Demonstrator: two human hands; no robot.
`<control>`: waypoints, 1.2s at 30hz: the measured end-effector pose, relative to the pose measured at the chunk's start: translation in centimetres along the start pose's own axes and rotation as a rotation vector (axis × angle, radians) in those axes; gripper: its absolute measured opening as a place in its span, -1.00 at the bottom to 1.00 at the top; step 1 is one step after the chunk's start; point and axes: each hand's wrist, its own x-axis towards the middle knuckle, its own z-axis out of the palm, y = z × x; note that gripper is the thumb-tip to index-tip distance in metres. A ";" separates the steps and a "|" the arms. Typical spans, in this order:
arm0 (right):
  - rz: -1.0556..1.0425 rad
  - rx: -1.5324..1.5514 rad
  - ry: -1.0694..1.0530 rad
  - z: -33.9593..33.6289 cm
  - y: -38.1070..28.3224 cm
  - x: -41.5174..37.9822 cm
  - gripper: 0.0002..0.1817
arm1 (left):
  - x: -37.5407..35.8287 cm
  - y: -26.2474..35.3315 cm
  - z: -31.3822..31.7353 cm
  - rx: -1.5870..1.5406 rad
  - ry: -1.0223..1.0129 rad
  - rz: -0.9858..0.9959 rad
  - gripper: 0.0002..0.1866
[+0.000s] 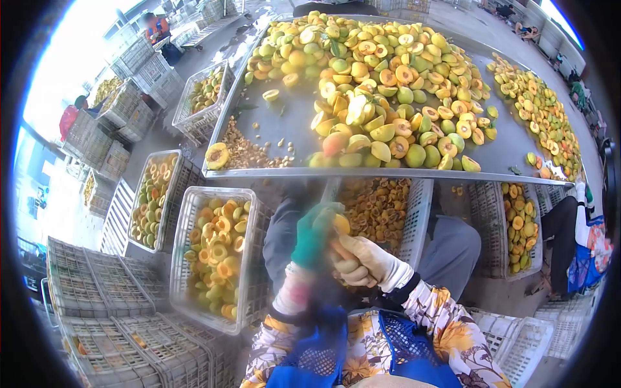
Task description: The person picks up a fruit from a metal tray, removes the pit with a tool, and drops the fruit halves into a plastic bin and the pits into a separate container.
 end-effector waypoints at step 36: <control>-0.803 -1.180 0.759 -6.7 -0.1 -0.6 -0.70 | 6.9 2.5 -0.6 -0.426 0.207 -0.260 -0.35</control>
